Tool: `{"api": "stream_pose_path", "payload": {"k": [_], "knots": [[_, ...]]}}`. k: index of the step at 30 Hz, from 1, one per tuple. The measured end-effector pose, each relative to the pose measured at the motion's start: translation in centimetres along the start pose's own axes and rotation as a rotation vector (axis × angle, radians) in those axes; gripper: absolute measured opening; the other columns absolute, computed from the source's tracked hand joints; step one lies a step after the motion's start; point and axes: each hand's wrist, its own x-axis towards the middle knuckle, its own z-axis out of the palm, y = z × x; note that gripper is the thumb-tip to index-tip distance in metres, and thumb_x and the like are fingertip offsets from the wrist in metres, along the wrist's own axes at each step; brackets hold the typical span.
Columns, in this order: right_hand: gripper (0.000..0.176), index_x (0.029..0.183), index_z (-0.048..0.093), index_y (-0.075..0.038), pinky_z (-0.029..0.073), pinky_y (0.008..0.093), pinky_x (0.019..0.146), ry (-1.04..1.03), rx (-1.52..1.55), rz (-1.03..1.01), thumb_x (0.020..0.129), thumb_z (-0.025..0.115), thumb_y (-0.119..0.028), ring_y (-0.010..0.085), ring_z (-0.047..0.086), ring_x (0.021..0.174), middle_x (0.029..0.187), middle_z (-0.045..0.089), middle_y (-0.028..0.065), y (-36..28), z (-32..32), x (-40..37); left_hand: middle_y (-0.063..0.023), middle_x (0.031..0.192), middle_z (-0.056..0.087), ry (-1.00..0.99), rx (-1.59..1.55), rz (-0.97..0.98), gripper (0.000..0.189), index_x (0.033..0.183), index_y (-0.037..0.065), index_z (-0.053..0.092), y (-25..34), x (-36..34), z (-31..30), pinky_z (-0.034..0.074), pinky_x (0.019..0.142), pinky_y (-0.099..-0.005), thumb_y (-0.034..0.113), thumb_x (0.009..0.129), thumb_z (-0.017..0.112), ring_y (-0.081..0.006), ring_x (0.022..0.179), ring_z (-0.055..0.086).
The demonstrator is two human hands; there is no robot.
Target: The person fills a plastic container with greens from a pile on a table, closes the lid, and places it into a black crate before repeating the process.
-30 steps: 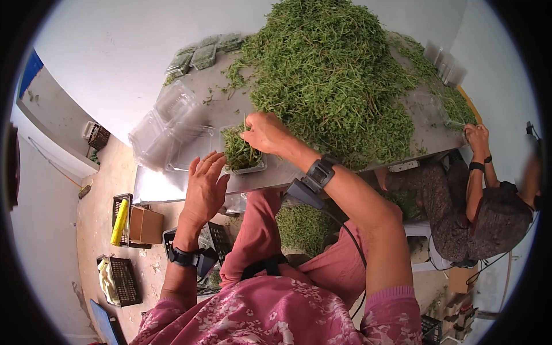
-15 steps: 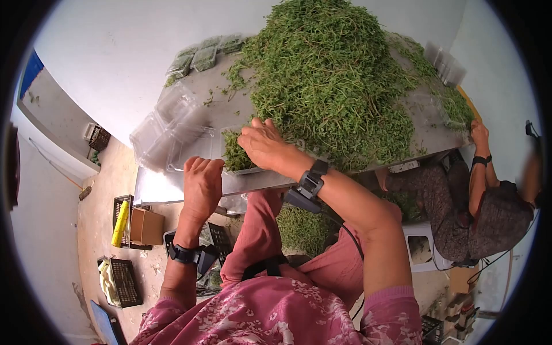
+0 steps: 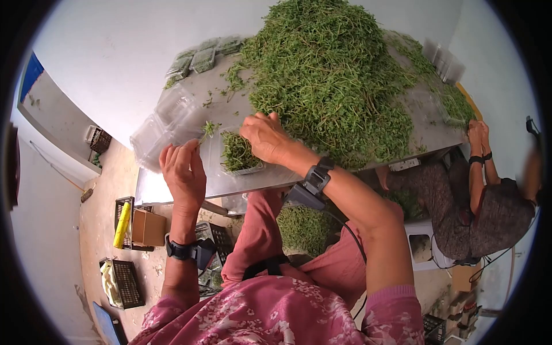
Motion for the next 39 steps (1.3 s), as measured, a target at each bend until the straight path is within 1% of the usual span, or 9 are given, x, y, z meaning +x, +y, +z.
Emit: {"api": "stream_pose_path", "payload": {"k": [4, 6, 9, 15, 18, 24, 30, 36, 39], "knots": [[0.028, 0.098, 0.065, -0.008, 0.036, 0.0381, 0.086, 0.137, 0.015, 0.024, 0.079, 0.051, 0.006, 0.0251, 0.054, 0.101, 0.102, 0.06, 0.0052, 1.4, 0.1, 0.4, -0.0077, 0.082, 0.065, -0.102, 0.041, 0.017, 0.019, 0.097, 0.005, 0.065, 0.1, -1.8, 3.0, 0.04, 0.096, -0.0424, 0.0, 0.079, 0.062, -0.0247, 0.082, 0.06], [0.028, 0.1, 0.065, -0.008, 0.036, 0.038, 0.085, 0.18, -0.007, 0.018, 0.08, 0.051, 0.005, 0.0256, 0.055, 0.1, 0.102, 0.061, 0.0046, 1.4, 0.0, 0.3, -0.0086, 0.088, 0.066, -0.286, 0.019, -0.015, 0.015, 0.096, 0.006, 0.064, 0.3, -3.1, 3.9, 0.035, 0.1, -0.048, 0.006, 0.081, 0.06, -0.0272, 0.097, 0.061], [0.032, 0.104, 0.065, -0.009, 0.035, 0.0377, 0.086, 0.088, -0.009, 0.009, 0.078, 0.053, 0.005, 0.0246, 0.053, 0.103, 0.104, 0.061, 0.0042, 0.8, -0.1, 0.1, -0.0085, 0.097, 0.067, -0.514, 0.036, 0.015, 0.01, 0.092, 0.008, 0.063, 0.4, -4.3, 4.4, 0.027, 0.105, -0.0576, 0.015, 0.085, 0.059, -0.0307, 0.118, 0.056], [0.034, 0.104, 0.066, -0.01, 0.032, 0.0389, 0.088, -0.032, -0.02, -0.218, 0.075, 0.057, 0.004, 0.0226, 0.05, 0.107, 0.107, 0.062, 0.0025, -0.2, 1.5, 0.2, -0.0123, 0.118, 0.062, -0.543, 0.0, -0.021, 0.025, 0.106, 0.008, 0.064, 0.3, -4.4, 3.4, 0.024, 0.107, -0.0592, 0.025, 0.087, 0.064, -0.0337, 0.125, 0.049], [0.031, 0.1, 0.067, -0.011, 0.031, 0.0387, 0.087, -0.106, -0.044, -0.213, 0.075, 0.057, 0.004, 0.0225, 0.05, 0.104, 0.105, 0.062, 0.002, -0.4, 2.4, 0.3, -0.0128, 0.126, 0.058, -0.601, 0.032, -0.026, 0.032, 0.114, 0.009, 0.064, 0.9, -4.1, 2.4, 0.023, 0.109, -0.0555, 0.025, 0.087, 0.067, -0.0319, 0.128, 0.047], [0.03, 0.098, 0.068, -0.013, 0.031, 0.0403, 0.085, -0.159, -0.066, -0.175, 0.075, 0.058, 0.004, 0.0226, 0.05, 0.1, 0.099, 0.061, 0.0017, -0.2, 2.6, 0.1, -0.0139, 0.127, 0.058, -0.542, -0.042, -0.038, 0.034, 0.114, 0.006, 0.064, 0.8, -4.0, 2.2, 0.023, 0.11, -0.054, 0.026, 0.087, 0.067, -0.0308, 0.127, 0.047], [0.034, 0.103, 0.068, -0.013, 0.03, 0.0423, 0.088, -0.103, -0.027, -0.151, 0.076, 0.057, 0.004, 0.0226, 0.052, 0.102, 0.103, 0.063, 0.0013, 0.0, 3.4, 0.1, -0.0119, 0.119, 0.063, -0.65, -0.055, -0.006, 0.032, 0.105, 0.005, 0.063, 0.4, -4.1, 3.1, 0.022, 0.11, -0.0596, 0.031, 0.087, 0.066, -0.0303, 0.129, 0.047], [0.036, 0.105, 0.068, -0.013, 0.03, 0.0407, 0.09, -0.149, -0.015, -0.135, 0.076, 0.056, 0.005, 0.0226, 0.053, 0.102, 0.104, 0.064, 0.0013, 0.0, 3.2, 0.2, -0.0108, 0.122, 0.062, -0.857, -0.042, -0.04, 0.041, 0.114, 0.006, 0.062, 0.5, -3.2, 2.7, 0.019, 0.112, -0.0601, 0.035, 0.086, 0.067, -0.0299, 0.135, 0.042], [0.024, 0.091, 0.067, -0.01, 0.033, 0.0436, 0.087, -0.035, 0.039, -0.214, 0.078, 0.053, 0.004, 0.0257, 0.053, 0.101, 0.095, 0.062, 0.0043, 0.3, 3.2, 0.3, -0.011, 0.123, 0.062, -0.869, -0.027, -0.005, 0.044, 0.117, 0.006, 0.061, 0.4, -3.1, 2.6, 0.019, 0.112, -0.0601, 0.035, 0.085, 0.068, -0.0292, 0.135, 0.042]]}}
